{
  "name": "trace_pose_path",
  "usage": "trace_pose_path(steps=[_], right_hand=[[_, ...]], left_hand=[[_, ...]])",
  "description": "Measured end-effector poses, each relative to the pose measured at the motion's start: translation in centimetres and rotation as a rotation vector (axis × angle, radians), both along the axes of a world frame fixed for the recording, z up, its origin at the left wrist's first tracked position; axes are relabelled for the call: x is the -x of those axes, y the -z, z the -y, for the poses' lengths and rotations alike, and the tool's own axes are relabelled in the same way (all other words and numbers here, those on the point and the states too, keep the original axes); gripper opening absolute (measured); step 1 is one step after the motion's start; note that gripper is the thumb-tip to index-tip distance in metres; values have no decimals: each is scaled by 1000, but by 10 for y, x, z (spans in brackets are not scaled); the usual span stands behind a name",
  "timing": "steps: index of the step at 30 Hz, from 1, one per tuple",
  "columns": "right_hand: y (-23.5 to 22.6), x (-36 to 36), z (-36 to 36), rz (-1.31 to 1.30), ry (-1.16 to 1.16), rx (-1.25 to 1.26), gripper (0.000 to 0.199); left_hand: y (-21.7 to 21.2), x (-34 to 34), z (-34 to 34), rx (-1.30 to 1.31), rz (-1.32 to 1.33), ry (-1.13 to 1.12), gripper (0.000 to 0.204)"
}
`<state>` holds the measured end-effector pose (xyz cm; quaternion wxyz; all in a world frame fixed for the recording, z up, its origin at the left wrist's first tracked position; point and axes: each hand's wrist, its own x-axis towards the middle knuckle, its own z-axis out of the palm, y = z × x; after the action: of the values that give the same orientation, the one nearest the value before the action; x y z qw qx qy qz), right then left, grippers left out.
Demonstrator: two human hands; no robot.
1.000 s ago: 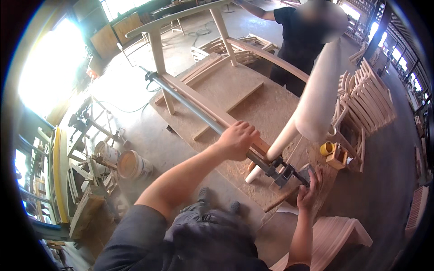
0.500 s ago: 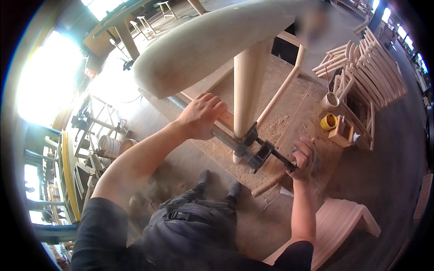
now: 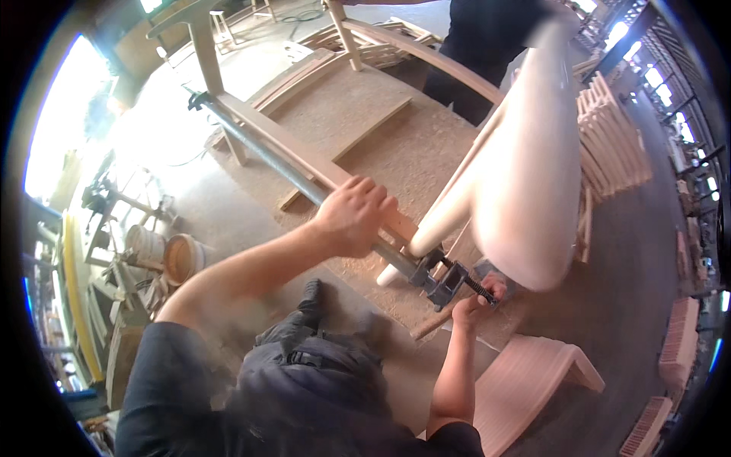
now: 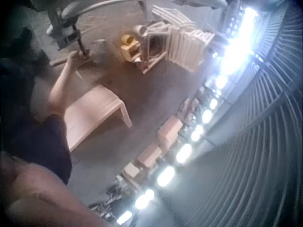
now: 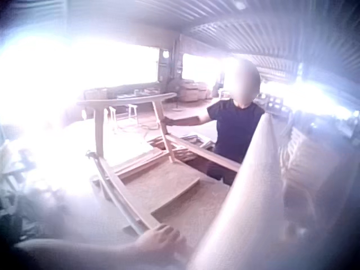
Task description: The person assembles a wooden chair frame in a workshop. They use a large metal pipe clamp to secure the chair legs and backrest together, tightening the clamp with both hands. Another person is seen working on a similar chair nearby. The camera wearer also handles a pencil and a wooden plank during the process.
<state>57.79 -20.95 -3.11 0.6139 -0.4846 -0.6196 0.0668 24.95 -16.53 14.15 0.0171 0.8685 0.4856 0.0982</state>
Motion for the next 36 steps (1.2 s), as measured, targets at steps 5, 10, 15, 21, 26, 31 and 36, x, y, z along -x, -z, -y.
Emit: trace_pose_path(steps=[5,10,15,21,26,31,36], right_hand=[[-37,12,46,-382,38,610,63],[-143,6,52,-572,145,1445,60],[-144,19,57,-666,234,1331,49],[-103,-10,48,-89,306,1189,57],[-45,-136,54,1019,336,625,65],[-130,-1,25,648,464,1387,63],[-202,40,-31,1142,155,2320,60]], left_hand=[[18,10,-8,25,-75,33,35],[18,22,-5,-178,16,107,41],[38,23,-10,-174,87,149,43],[27,64,-42,59,34,240,48],[43,57,-42,-48,293,262,19],[67,24,-38,-140,273,197,17],[64,21,-31,-142,297,154,16]])
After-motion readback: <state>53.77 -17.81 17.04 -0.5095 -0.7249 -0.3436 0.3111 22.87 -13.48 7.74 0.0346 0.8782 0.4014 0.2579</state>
